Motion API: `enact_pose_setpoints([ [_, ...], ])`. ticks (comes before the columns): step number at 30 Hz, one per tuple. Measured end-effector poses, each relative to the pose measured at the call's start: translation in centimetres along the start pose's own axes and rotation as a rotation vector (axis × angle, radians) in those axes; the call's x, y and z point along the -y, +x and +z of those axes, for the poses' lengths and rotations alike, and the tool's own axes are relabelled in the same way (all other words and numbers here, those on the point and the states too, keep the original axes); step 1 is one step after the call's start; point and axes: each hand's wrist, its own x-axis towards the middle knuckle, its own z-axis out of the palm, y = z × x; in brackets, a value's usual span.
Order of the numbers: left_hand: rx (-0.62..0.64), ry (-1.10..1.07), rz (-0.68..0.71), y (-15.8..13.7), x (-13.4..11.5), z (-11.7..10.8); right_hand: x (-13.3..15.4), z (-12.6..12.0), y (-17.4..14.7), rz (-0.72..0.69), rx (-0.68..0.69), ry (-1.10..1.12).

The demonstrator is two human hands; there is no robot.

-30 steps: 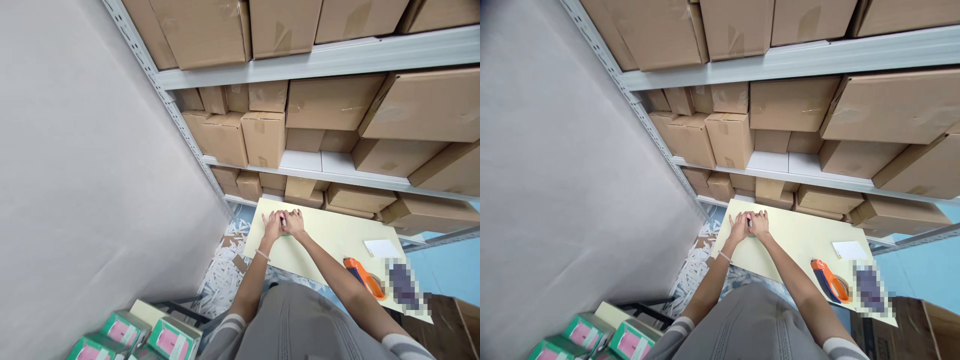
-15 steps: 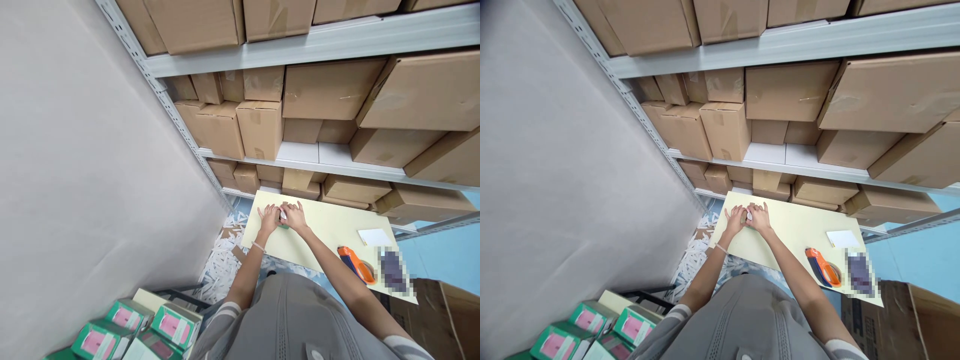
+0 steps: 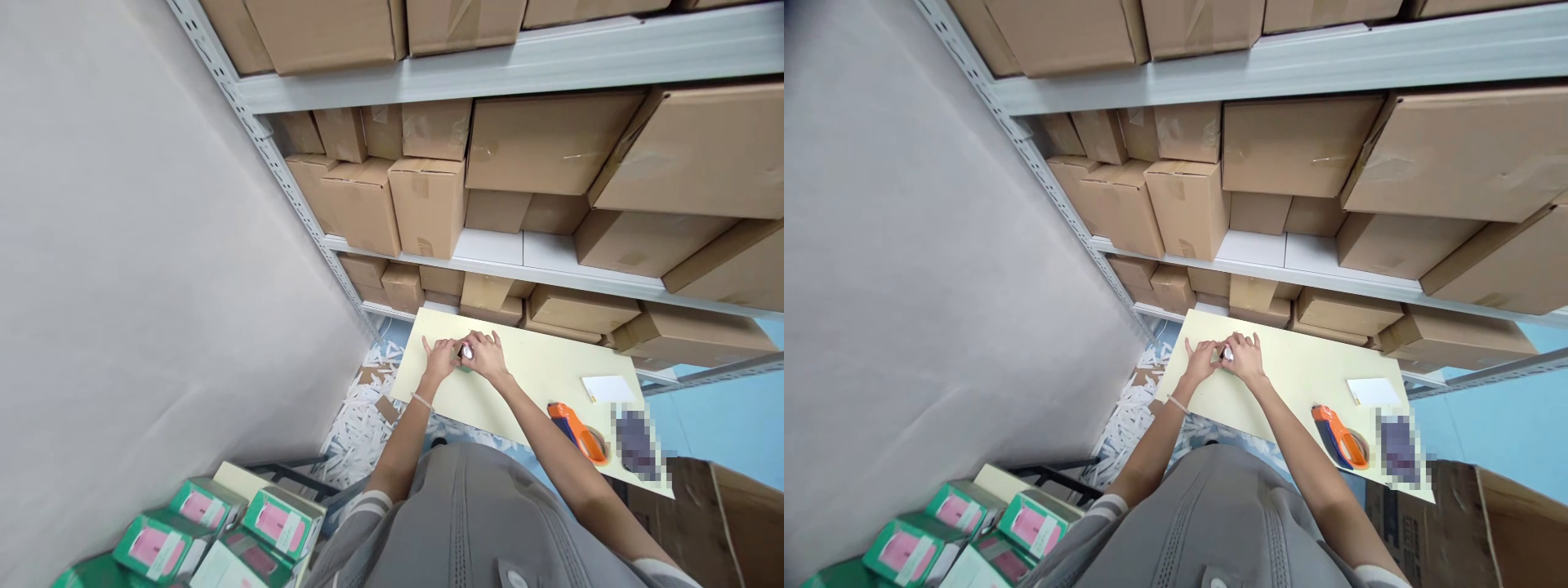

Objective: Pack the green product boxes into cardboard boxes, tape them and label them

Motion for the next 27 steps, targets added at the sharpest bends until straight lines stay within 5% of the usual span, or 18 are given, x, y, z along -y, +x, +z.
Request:
enact_pose_setpoints([
  [6,0.03,-0.057,-0.053,-0.3,-0.6,0.6,0.3,-0.2,0.2,0.169,-0.053,-0.038],
  [11,0.016,-0.15,-0.095,-0.7,-1.4,1.8,0.0,-0.1,0.6,0.271,0.093,-0.024],
  [20,0.037,-0.162,-0.105,-1.0,-1.1,3.0,-1.1,1.0,1.6,0.093,0.217,0.054],
  [24,0.045,-0.19,-0.156,-1.2,-0.2,2.4,-1.5,1.3,0.7,-0.012,0.061,0.154],
  [27,0.038,-0.192,-0.162,-1.3,0.5,1.7,-2.0,2.1,-0.7,0.105,-0.158,0.226],
])
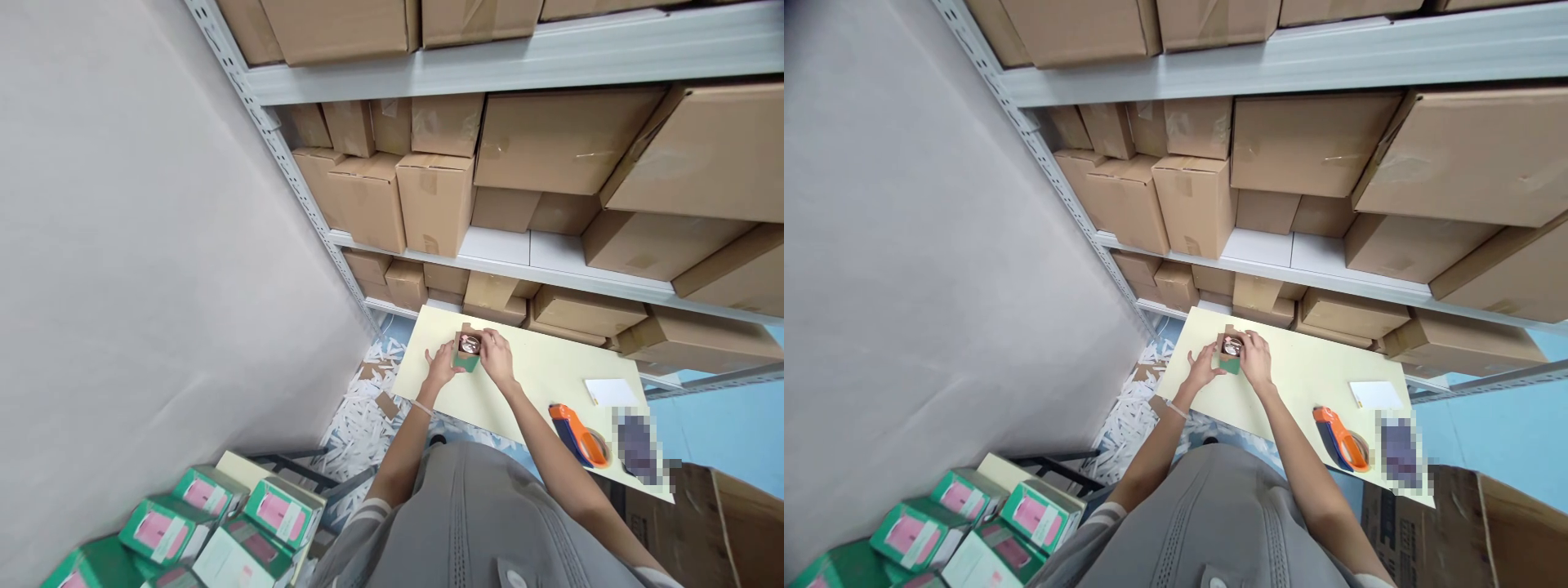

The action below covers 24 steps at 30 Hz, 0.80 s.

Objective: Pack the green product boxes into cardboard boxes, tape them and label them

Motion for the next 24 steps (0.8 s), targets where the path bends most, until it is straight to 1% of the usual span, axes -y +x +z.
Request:
enact_pose_setpoints([
  [2,0.0,0.002,0.01,0.0,0.1,-0.3,-0.5,0.8,-1.0,0.186,-0.072,0.023],
  [4,0.002,-0.003,0.045,0.1,0.2,-0.3,-0.8,1.9,-1.9,0.336,-0.055,0.072],
  [5,0.005,-0.007,0.074,0.1,0.1,-0.2,-0.9,2.4,-2.3,0.367,-0.032,0.109],
  [6,0.009,-0.01,0.107,0.2,0.1,-0.1,-0.8,3.0,-2.6,0.361,-0.012,0.147],
  [7,0.015,-0.009,0.137,0.2,0.1,0.2,-0.7,3.5,-2.9,0.327,-0.001,0.179],
  [9,0.025,0.001,0.178,0.4,0.0,0.6,-0.4,4.1,-3.4,0.216,0.008,0.206],
  [11,0.032,0.02,0.193,0.6,-0.1,0.8,-0.1,4.3,-3.7,0.124,0.031,0.178],
  [13,0.036,0.041,0.19,0.8,-0.2,0.8,0.0,4.1,-3.9,0.076,0.076,0.111],
  [15,0.043,0.061,0.177,1.0,-0.3,0.6,0.0,3.8,-3.9,0.057,0.108,0.03],
  [18,0.048,0.086,0.157,1.2,-0.6,0.0,-0.2,3.4,-3.8,0.045,0.11,-0.056],
  [21,0.023,0.114,0.136,1.4,-0.9,-0.4,-0.2,3.1,-3.3,0.079,0.097,-0.066],
  [24,-0.045,0.107,0.122,1.7,-1.1,-0.4,-0.1,2.9,-2.5,0.144,0.069,-0.03],
])
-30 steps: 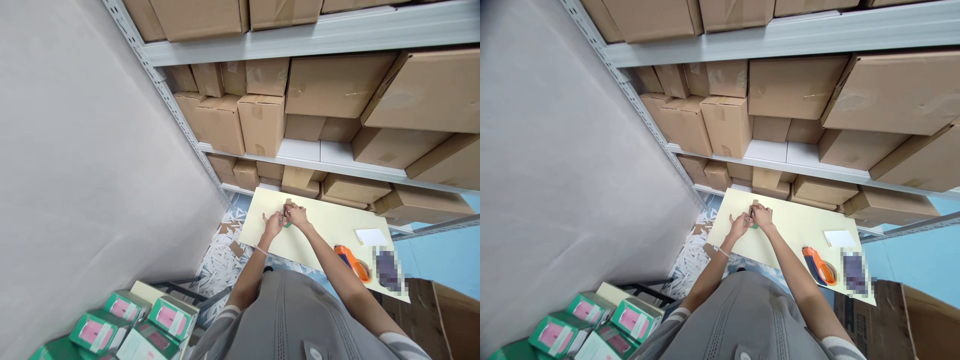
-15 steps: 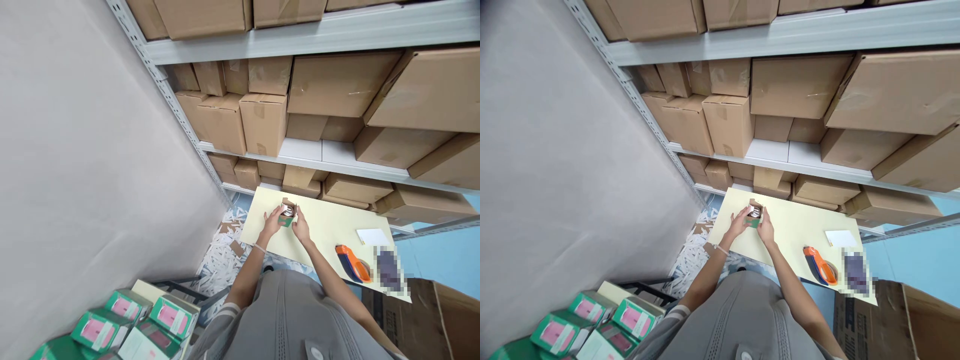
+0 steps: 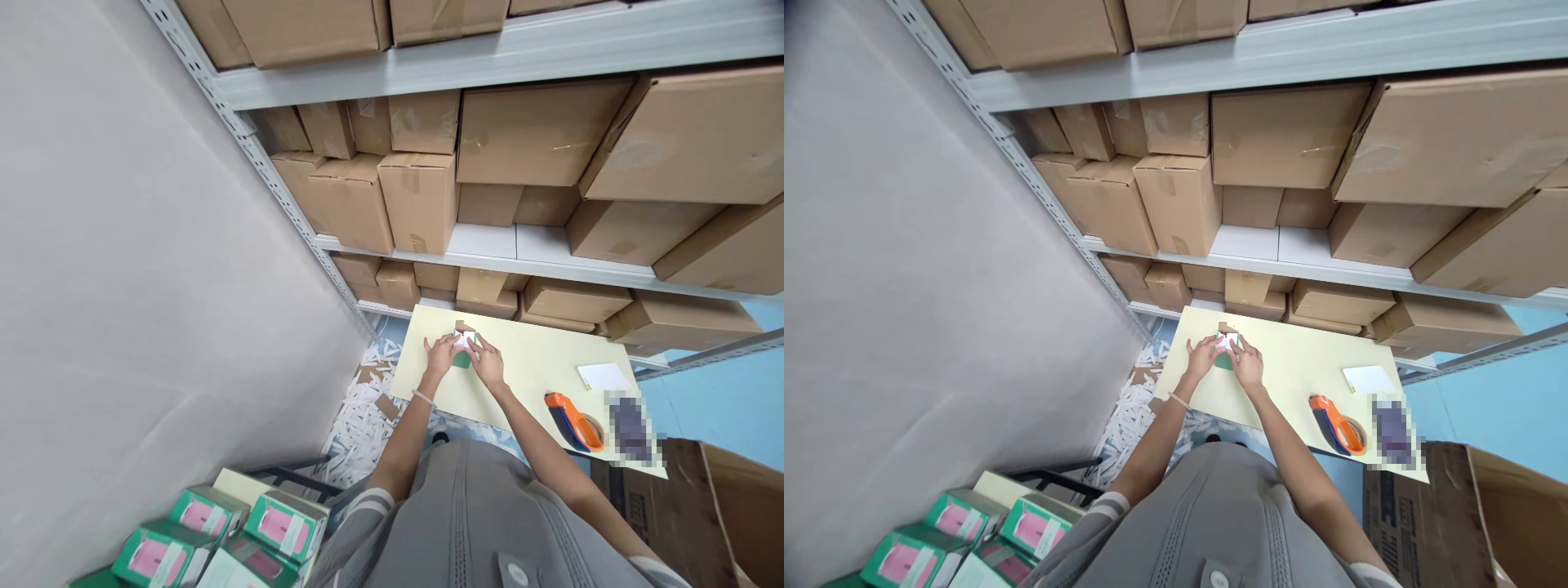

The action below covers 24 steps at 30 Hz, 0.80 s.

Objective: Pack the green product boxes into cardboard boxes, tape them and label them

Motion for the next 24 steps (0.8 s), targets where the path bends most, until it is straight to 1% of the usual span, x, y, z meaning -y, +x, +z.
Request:
enact_pose_setpoints([
  [5,-0.115,-0.074,-0.058,1.0,-0.2,0.5,0.1,0.3,1.2,0.059,-0.071,0.07],
  [8,-0.151,-0.13,-0.084,1.4,-0.3,0.7,-0.1,0.9,1.5,0.069,-0.113,0.089],
  [11,-0.169,-0.155,-0.075,1.7,-0.4,0.7,-0.3,1.6,1.5,0.054,-0.138,0.1],
  [17,-0.065,-0.052,0.076,2.5,-0.9,0.3,-0.5,1.9,1.4,0.037,-0.142,0.13],
  [20,-0.103,0.006,0.134,2.4,-0.7,0.3,-0.5,1.9,1.4,0.056,-0.143,0.15],
  [24,-0.156,0.056,0.204,1.6,0.1,0.8,-0.5,2.0,1.4,0.062,-0.141,0.178],
])
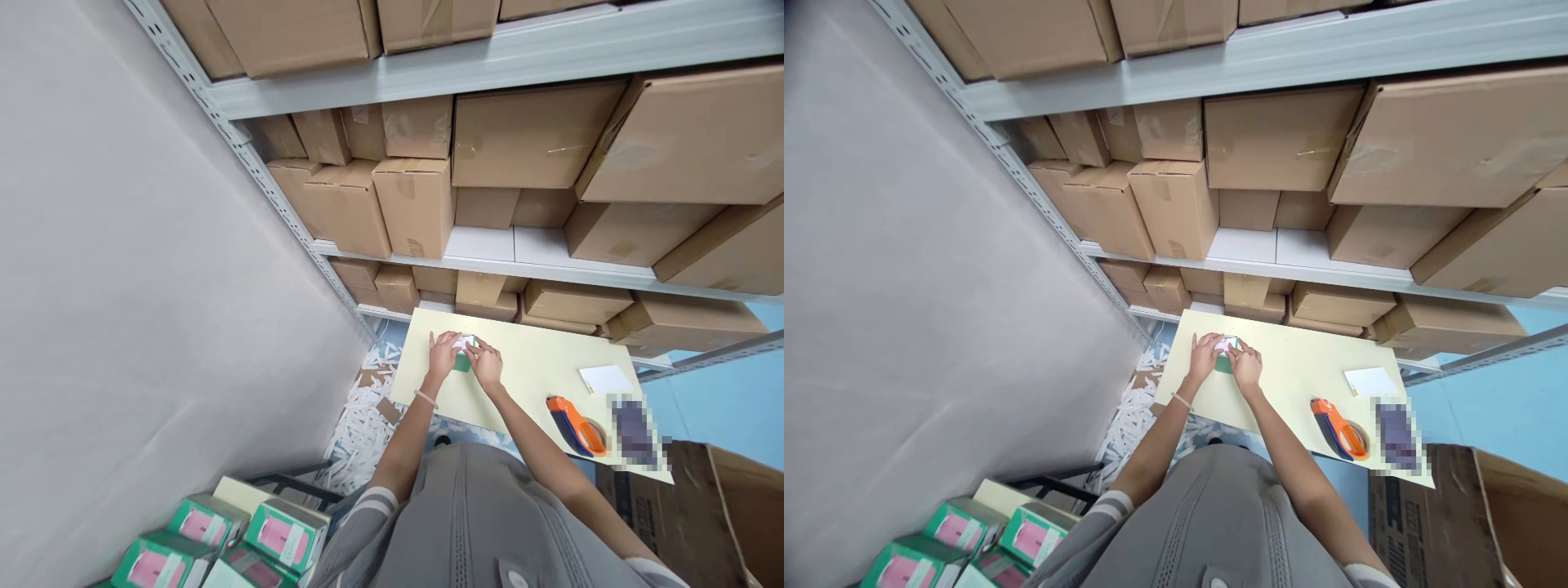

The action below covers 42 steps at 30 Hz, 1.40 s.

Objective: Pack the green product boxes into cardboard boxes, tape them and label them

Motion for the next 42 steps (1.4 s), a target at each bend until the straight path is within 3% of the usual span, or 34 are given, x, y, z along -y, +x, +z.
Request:
enact_pose_setpoints([
  [7,0.026,0.133,0.128,-1.9,0.3,1.5,-0.3,0.6,-0.1,-0.013,-0.025,0.023],
  [13,0.044,0.116,0.111,-2.8,0.2,2.1,-0.4,0.7,-0.2,-0.001,-0.026,0.112],
  [20,0.09,0.013,0.065,-2.7,0.1,1.8,-1.4,1.9,-1.5,0.08,-0.002,0.542],
  [24,0.117,-0.03,0.026,-2.6,0.0,1.7,-2.3,3.2,-1.7,0.255,-0.028,0.816],
  [28,0.126,-0.091,-0.021,-2.7,0.0,1.6,-3.1,3.8,-1.3,0.317,0.093,0.907],
  [34,-0.033,-0.174,-0.147,-3.3,0.6,1.7,-2.2,3.8,-1.2,0.175,0.279,0.908],
  [42,-0.244,-0.266,-0.274,-2.8,1.9,2.6,0.1,3.9,-0.6,0.171,0.404,0.858],
])
